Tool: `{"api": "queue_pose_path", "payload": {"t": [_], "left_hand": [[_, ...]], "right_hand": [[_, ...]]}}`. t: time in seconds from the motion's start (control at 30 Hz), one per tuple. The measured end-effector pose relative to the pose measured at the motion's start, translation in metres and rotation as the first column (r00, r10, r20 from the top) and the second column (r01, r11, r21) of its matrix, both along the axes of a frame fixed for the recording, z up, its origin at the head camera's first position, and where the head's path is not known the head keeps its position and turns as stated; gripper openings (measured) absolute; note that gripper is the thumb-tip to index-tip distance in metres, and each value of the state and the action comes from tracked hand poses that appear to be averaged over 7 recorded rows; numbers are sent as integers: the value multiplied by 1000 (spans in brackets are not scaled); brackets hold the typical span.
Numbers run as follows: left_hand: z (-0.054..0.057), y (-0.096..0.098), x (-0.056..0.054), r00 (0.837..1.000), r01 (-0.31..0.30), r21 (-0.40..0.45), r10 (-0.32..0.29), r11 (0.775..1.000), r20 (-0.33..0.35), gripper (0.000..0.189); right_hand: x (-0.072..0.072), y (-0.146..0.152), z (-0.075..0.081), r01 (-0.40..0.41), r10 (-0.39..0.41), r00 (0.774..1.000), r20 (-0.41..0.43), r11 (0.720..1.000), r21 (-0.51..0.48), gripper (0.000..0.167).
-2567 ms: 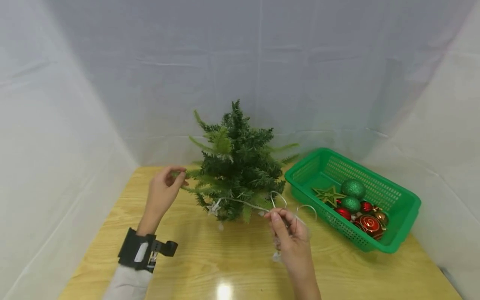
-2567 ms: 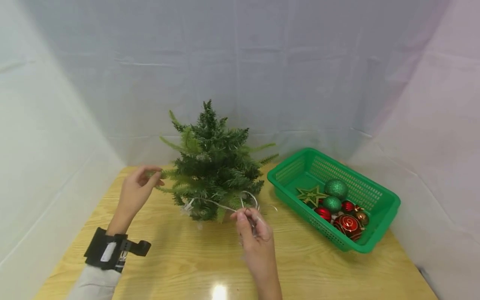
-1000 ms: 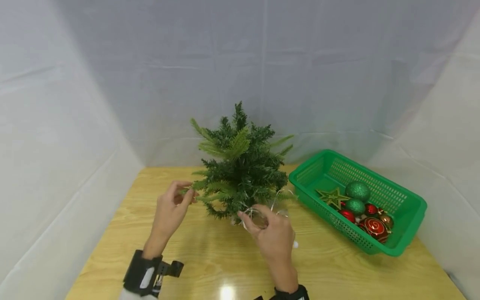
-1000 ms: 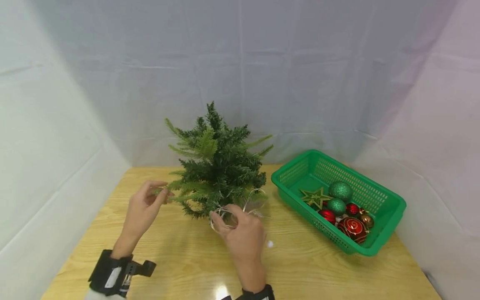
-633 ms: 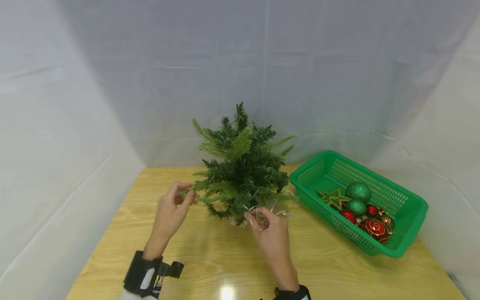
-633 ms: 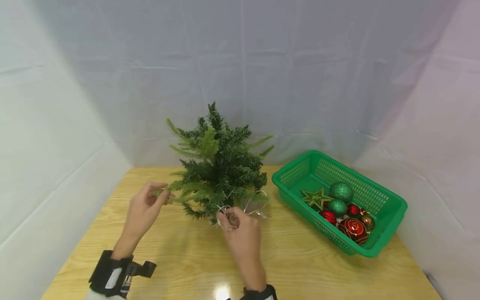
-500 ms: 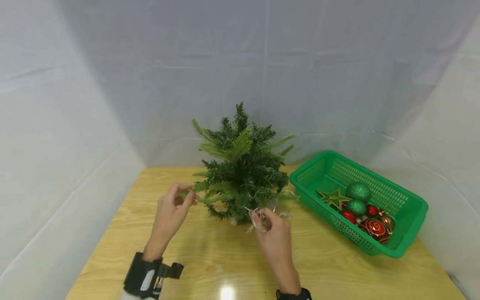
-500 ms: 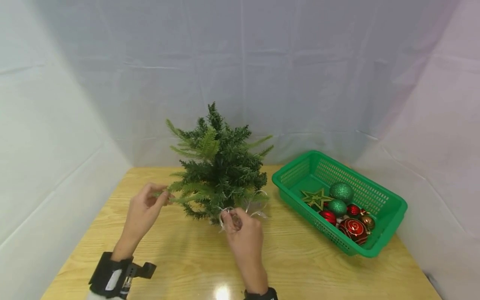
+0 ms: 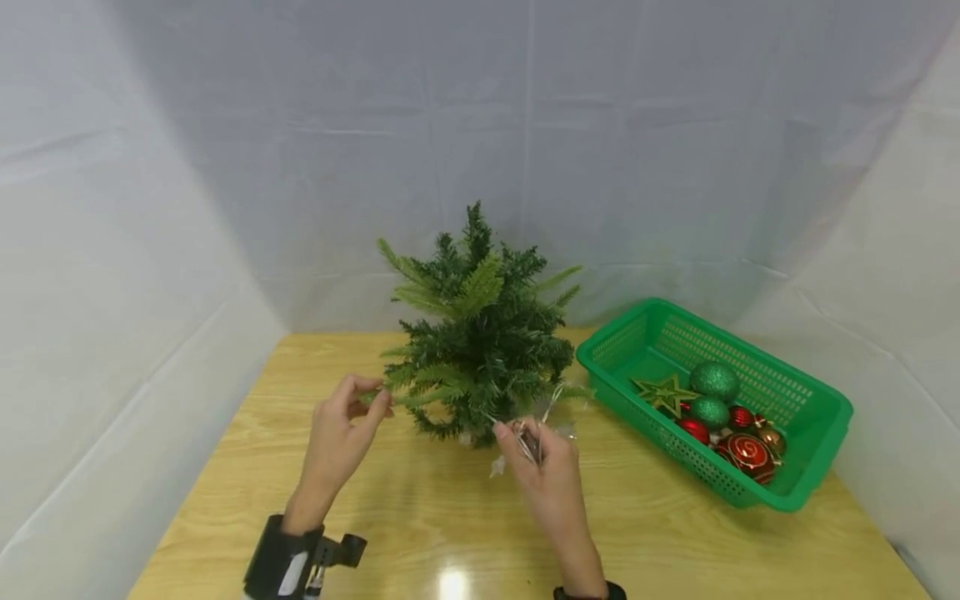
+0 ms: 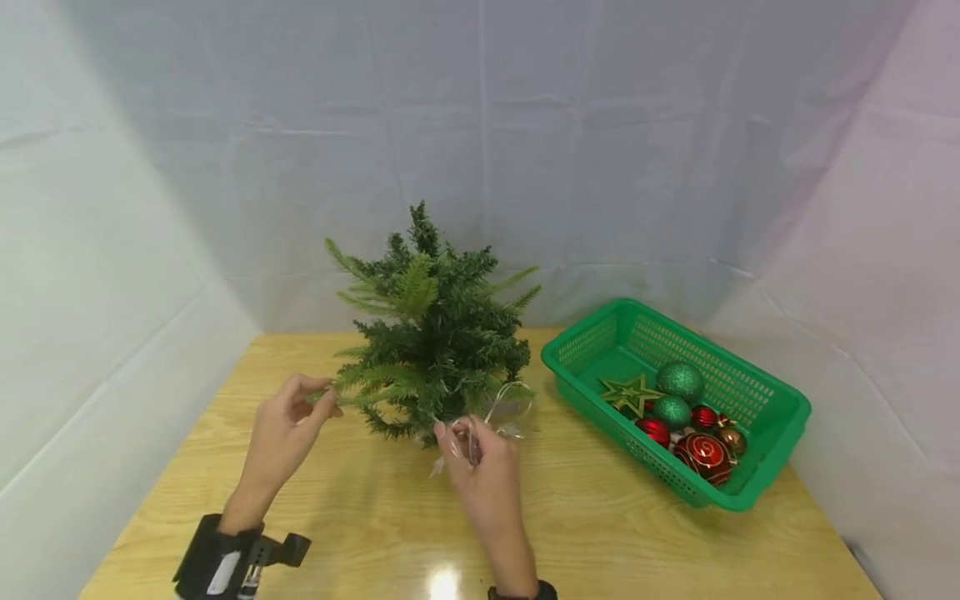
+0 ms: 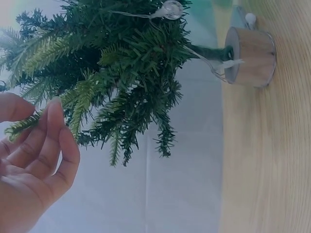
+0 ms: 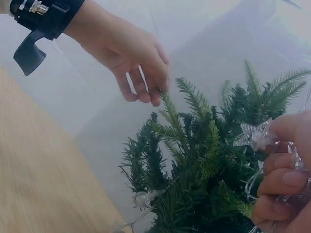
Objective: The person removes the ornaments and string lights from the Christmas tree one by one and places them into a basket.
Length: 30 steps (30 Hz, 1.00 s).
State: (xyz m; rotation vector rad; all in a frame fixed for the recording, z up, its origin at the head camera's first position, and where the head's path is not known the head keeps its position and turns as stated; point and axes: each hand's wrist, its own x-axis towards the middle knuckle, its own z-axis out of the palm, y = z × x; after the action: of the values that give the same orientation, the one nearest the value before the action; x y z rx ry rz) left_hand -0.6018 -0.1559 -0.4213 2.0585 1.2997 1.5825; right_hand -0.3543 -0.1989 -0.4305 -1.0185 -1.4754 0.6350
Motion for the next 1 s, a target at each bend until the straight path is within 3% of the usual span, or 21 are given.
{"api": "queue_pose_path", "payload": {"t": [0.1,0.2,0.37,0.43,0.5,0.57,0.63,0.7,0.83,1.0], "left_hand": [[1,-1,1,1000,3,12,-3,1000,-7,14],[2,-2,2,1000,10,25,-10,1000,-13,14],[4,-2,2,1000,21,45,-20,999,-17,13],[5,-3,3,1000,15,41,-14,999,-17,13],[6,-3,3,1000,11,30,-11,999,-14,13],[7,-3,3,1000,12,21,-11,1000,-11,13],[7,-3,3,1000,12,15,-12,1000,-11,13],[7,-3,3,1000,13,15,-13,1000,-14,13],[7,-4,2,1000,10,16,-10,1000,-12,14],[7,-6,2,1000,8,14,-8,1000,-1,15]], "right_hand": [[-6,4,1,24,-27,999,44,997,74,15],[-10,9,2,45,-71,987,142,983,179,7],[-13,13,2,-29,-133,920,369,915,402,10],[-11,13,0,-95,-113,893,436,899,427,10],[-8,10,-2,-145,-60,881,470,910,388,8],[-3,5,-4,-188,29,883,469,937,296,3],[5,0,-6,-233,129,888,441,953,191,4],[14,-7,-7,-292,235,885,402,953,86,8],[37,-19,-7,-440,411,842,349,898,2,10],[65,-29,-7,-568,552,772,315,821,-47,12]]}}
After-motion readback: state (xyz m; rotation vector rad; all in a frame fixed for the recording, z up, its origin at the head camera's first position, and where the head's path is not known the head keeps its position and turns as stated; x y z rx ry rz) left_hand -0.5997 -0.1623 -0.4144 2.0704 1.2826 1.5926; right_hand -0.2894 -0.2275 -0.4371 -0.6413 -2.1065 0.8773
